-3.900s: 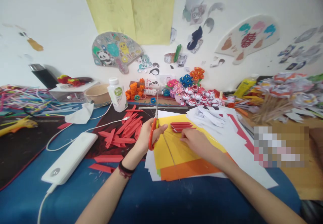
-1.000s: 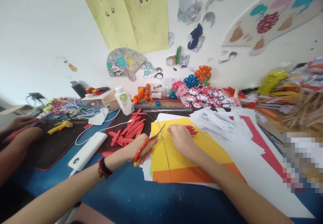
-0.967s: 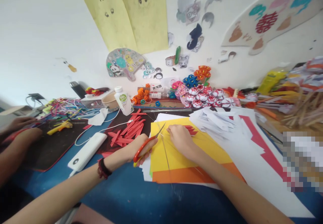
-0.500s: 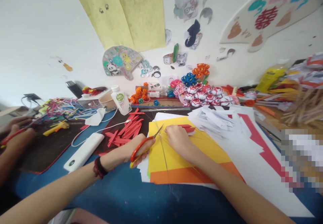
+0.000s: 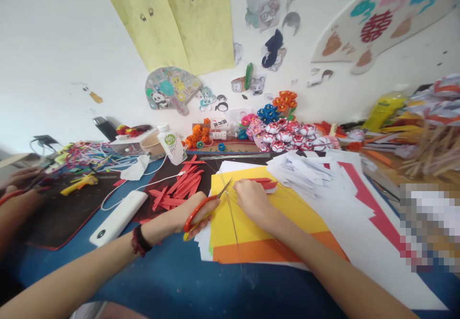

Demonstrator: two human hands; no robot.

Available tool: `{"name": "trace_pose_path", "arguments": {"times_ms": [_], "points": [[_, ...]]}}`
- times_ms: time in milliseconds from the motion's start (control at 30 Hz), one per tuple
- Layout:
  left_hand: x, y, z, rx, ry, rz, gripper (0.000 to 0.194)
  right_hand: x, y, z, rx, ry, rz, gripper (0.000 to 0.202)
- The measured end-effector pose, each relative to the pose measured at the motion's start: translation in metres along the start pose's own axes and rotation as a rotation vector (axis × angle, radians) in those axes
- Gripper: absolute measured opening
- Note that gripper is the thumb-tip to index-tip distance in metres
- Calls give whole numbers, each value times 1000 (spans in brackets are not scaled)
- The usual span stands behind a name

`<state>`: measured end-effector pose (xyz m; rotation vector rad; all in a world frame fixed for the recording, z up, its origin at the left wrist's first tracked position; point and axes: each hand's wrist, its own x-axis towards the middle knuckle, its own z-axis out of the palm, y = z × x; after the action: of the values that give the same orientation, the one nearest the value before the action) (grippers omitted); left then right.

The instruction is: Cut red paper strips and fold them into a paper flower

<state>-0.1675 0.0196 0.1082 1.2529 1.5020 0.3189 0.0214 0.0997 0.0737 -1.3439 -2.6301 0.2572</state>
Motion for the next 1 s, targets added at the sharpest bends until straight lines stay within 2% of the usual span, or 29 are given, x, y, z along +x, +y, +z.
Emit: {"name": "trace_pose_path", "arguments": {"times_ms": [167,300,567,767,867,1000], "points": [[2,-2,0,-18,-9,-20,58,-2,-2,-5,9,-14,4,27],[1,-1,2,0,37,-49,61,-2,-2,-5,12,-20,10,26],[-7,14,5,90,29,11,57,-2,-3,-8,13,-32,18,27],[-6,9,3,48,20,-2,50,-3,-3,-8,9,-21,25,26],[-6,9,2,52,33,17,53,-5,-2,-8,6,-9,27,27],[-9,16,1,77,19,-32,57,-7,-1,-6,-3,16,39,26]]}}
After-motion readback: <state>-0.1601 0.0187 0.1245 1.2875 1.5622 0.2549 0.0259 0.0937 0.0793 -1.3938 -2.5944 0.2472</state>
